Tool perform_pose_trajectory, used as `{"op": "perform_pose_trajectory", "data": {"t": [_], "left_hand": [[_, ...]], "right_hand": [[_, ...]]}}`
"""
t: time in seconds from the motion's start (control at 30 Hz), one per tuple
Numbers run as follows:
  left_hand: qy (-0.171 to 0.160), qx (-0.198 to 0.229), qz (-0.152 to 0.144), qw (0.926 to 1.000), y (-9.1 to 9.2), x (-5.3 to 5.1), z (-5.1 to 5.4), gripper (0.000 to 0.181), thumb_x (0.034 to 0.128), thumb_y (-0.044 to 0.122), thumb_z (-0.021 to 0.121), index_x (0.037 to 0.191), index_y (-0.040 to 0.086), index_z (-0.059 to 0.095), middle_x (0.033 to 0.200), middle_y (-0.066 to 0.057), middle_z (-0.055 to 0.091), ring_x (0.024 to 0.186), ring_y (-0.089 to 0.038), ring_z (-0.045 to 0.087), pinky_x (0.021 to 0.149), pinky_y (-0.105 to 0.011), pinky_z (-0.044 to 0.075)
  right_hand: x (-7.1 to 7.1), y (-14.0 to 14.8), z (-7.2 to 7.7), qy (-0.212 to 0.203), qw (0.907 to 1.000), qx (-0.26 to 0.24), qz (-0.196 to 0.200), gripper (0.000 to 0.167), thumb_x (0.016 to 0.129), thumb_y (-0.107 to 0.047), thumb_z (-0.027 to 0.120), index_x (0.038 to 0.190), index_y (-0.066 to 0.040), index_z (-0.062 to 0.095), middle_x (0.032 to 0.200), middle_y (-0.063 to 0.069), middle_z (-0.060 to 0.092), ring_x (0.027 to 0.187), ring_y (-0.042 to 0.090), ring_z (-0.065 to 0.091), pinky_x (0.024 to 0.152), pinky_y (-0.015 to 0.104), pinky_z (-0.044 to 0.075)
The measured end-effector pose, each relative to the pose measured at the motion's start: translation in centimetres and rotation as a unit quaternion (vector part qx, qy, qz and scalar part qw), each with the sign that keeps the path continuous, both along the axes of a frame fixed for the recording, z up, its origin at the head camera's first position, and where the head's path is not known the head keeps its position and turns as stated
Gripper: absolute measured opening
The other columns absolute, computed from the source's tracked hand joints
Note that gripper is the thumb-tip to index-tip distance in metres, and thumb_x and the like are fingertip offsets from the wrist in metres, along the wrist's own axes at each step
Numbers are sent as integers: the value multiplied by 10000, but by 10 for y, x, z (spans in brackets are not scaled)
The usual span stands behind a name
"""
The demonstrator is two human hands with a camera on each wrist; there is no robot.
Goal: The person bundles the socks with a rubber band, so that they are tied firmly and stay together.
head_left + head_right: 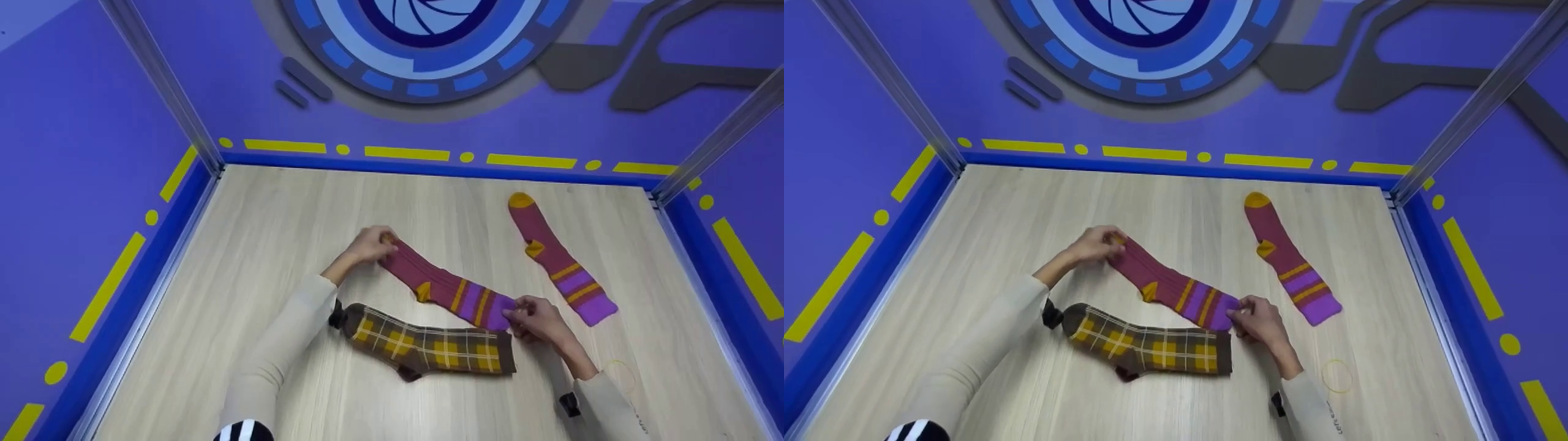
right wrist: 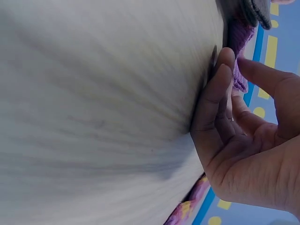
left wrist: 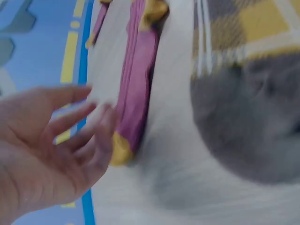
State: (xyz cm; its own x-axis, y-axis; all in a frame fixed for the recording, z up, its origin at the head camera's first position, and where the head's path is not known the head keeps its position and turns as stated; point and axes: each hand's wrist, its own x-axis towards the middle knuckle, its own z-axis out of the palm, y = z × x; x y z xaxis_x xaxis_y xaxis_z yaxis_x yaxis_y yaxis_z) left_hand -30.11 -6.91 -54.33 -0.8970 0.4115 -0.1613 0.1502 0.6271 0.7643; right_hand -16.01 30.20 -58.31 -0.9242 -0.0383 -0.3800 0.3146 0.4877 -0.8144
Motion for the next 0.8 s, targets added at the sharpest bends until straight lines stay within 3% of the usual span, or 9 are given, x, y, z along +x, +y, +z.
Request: {"op": "perform_pose_trajectory", "data": {"t": [0.07,0.13,0.2,0.27,0.37,0.53,0.7,0.8], "left_hand": [[136,21,549,9984,-3,-6,-4,342,934,67,678,1246,-68,637,1118,-266,698,984,-371,689,770,-325,537],[103,15,968,9952,-6,-11,-9,425,902,57,700,1296,-68,601,1216,-279,652,1116,-378,646,915,-385,540],[-18,-4,1247,9922,-9,-14,-15,501,878,53,717,1342,-67,569,1302,-282,589,1217,-384,587,1034,-431,498],[-158,12,1397,9901,-11,-16,-19,511,865,45,725,1340,-71,575,1329,-278,575,1242,-375,572,1062,-439,485],[-298,-19,1332,9906,-12,-16,-21,428,863,38,726,1266,-73,633,1258,-255,638,1128,-319,609,984,-377,513],[-370,-21,1173,9924,-12,-14,-20,284,879,51,726,1141,-54,699,1076,-188,698,847,-166,560,699,-234,471],[-647,183,1214,9903,-15,-10,-17,245,911,87,723,1126,-26,694,902,-88,648,657,-119,540,555,-237,472],[-786,318,1124,9900,-16,-6,-15,250,918,65,718,1151,-20,688,865,-59,640,604,-113,577,556,-257,540]], "right_hand": [[0,-1,0,58,10000,34,24,224,969,-156,701,1056,28,609,725,27,658,615,138,625,537,261,523],[0,-3,0,107,9999,35,19,206,965,-143,704,1039,23,607,725,24,654,617,136,619,538,256,518],[1,-4,0,142,9999,28,27,197,966,-143,703,1016,18,600,727,22,650,623,135,616,541,253,516],[1,-5,0,171,9999,20,-11,196,967,-150,703,999,13,599,735,27,660,629,136,627,543,256,520],[3,-6,-1,264,9996,2,-124,212,970,-169,705,1007,15,607,762,45,684,641,140,644,541,259,524],[3,-8,-2,681,9967,38,-431,251,960,-180,723,1082,25,646,850,70,700,670,128,664,549,244,541],[2,-6,-4,807,9945,-128,-654,315,957,-196,731,1146,45,656,920,110,747,672,125,689,574,255,577],[2,-5,-5,782,9924,-324,-894,324,961,-193,725,1165,45,645,901,108,758,640,133,689,571,275,590]]}}
